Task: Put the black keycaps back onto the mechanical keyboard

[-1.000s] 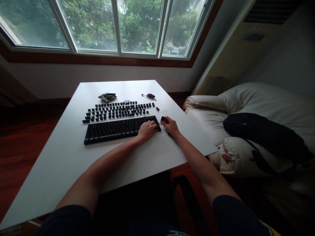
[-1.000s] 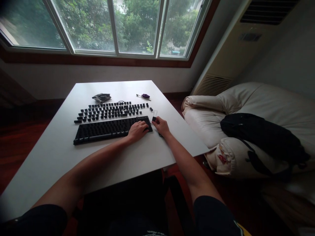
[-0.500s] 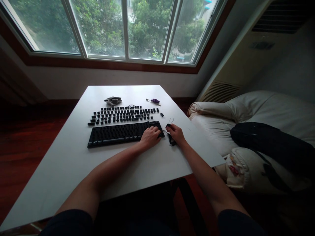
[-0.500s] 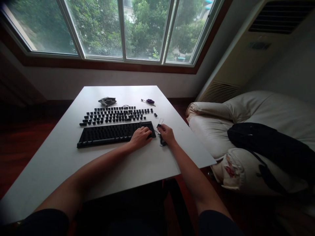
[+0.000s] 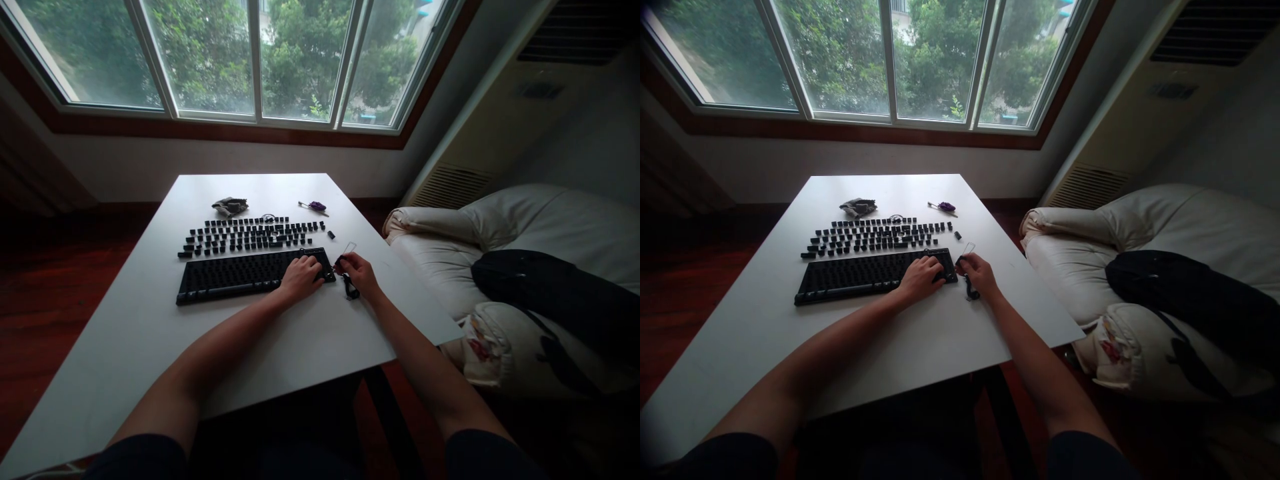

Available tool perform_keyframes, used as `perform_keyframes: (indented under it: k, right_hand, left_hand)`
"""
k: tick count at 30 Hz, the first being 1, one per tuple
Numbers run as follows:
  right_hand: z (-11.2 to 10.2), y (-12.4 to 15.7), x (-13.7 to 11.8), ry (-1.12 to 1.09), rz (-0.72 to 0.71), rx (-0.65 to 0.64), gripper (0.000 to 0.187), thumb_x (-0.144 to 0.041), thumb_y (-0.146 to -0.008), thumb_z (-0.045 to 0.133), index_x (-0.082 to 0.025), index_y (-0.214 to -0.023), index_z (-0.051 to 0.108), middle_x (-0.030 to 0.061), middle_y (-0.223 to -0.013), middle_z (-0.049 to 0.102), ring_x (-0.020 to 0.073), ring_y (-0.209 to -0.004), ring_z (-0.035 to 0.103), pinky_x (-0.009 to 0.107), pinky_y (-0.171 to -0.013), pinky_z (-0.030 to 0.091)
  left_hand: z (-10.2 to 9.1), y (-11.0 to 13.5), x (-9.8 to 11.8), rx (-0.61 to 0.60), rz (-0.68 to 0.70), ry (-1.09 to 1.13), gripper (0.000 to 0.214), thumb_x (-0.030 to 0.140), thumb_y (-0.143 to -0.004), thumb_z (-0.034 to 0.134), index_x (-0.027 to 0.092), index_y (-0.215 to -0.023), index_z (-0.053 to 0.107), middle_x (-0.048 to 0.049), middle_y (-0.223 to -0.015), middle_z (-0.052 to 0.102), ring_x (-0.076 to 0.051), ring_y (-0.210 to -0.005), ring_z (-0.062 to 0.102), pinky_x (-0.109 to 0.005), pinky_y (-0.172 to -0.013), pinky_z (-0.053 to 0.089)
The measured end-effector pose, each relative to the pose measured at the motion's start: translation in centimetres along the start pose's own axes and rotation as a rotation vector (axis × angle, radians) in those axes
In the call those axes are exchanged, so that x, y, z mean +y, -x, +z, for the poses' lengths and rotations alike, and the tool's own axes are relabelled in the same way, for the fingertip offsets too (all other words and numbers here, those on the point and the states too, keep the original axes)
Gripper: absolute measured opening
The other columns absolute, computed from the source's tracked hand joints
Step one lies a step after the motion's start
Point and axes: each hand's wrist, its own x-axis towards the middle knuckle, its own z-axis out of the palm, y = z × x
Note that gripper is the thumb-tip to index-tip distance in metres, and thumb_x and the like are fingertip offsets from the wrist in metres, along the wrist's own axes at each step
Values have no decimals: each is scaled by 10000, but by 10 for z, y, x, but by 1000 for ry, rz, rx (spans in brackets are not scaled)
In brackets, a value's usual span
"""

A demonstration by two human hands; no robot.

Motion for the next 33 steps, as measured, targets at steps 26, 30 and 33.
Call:
perform_keyframes:
  k: [26, 30, 33]
  right_hand:
    - [2, -18, 3, 10, -1, -205, 366, -506, -801, 757, -211, -1009, 697, 26, -821, 738, 209, -773, 728, 411, -799, 625]
    - [1, -19, 2, 34, -23, -179, 349, -518, -825, 724, -218, -995, 672, 33, -825, 734, 228, -784, 729, 433, -785, 628]
    - [2, -16, -3, 68, -69, -57, 328, -517, -856, 683, -220, -990, 642, 39, -836, 732, 229, -765, 733, 413, -754, 626]
  left_hand:
    - [-7, -1, -4, -23, 2, 91, 179, 383, -902, 661, 232, -997, 641, -68, -1110, 605, -246, -1051, 540, -377, -877, 457]
    - [-7, -1, -4, -24, -1, 80, 179, 385, -901, 662, 230, -987, 636, -68, -1108, 603, -247, -1049, 540, -381, -881, 458]
    - [-6, -1, -3, -23, 1, 75, 176, 383, -900, 662, 228, -977, 629, -69, -1107, 602, -247, -1047, 539, -384, -883, 458]
